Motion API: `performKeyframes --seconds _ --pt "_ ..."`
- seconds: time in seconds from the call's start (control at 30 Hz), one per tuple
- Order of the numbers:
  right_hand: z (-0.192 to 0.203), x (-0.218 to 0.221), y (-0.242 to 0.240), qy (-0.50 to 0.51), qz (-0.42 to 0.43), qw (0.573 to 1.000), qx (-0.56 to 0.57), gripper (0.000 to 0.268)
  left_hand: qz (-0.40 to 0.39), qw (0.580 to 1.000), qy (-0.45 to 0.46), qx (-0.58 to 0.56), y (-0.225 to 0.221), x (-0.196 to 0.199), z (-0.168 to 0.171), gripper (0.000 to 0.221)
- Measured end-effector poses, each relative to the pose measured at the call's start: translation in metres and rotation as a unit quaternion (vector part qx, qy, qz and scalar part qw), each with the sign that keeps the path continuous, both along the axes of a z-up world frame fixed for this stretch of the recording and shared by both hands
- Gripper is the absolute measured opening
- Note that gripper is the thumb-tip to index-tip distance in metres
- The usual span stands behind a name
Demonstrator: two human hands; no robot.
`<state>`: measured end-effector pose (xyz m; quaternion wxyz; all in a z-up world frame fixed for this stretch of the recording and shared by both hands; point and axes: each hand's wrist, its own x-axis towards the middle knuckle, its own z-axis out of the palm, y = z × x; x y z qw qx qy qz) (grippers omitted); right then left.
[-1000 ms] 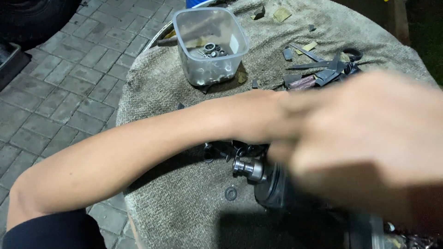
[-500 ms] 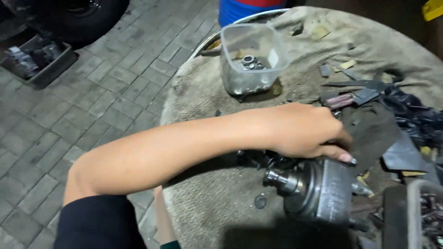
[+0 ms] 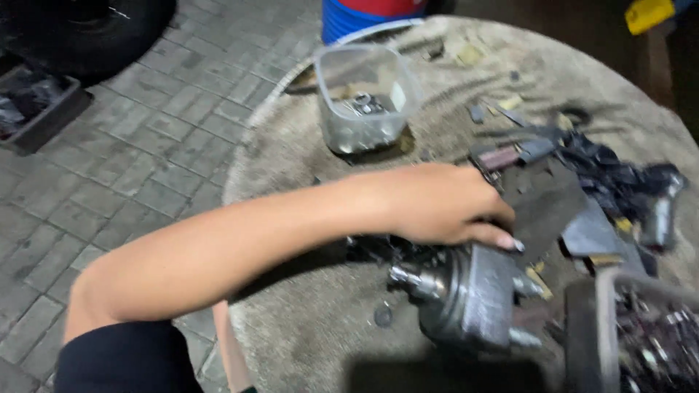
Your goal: Assembling a mechanical component by inserting a spring and plunger into a metal housing and inspecting the fit.
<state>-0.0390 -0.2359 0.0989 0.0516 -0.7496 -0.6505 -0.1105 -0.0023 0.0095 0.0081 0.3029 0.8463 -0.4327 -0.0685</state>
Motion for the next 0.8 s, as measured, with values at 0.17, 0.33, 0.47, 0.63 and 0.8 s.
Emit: performKeyframes --seconds 0.17,0.33,0.47,0.63,0.8 --pt "-0.012 0.006 0.009 0.011 -0.08 0.997 -0.005 0.037 -0.014 1.0 0.002 0.028 -0.004 -0.004 0.004 0.049" --pt "-0.013 0.023 0.028 0.092 0.027 0.995 -0.008 0.029 0.045 0.993 0.089 0.063 -0.01 -0.009 0.014 0.03" --pt "-0.012 0.017 0.025 0.191 0.083 0.977 -0.039 0.031 0.007 0.999 -0.001 0.04 -0.005 -0.003 0.01 0.028" --pt "-0.01 0.015 0.028 0.141 0.064 0.988 -0.021 0.028 -0.003 1.0 0.002 0.003 -0.007 0.0 0.005 0.045" --pt "-0.019 0.023 0.017 0.107 0.039 0.993 -0.016 0.027 -0.016 0.999 -0.026 -0.009 -0.012 0.005 -0.006 0.039"
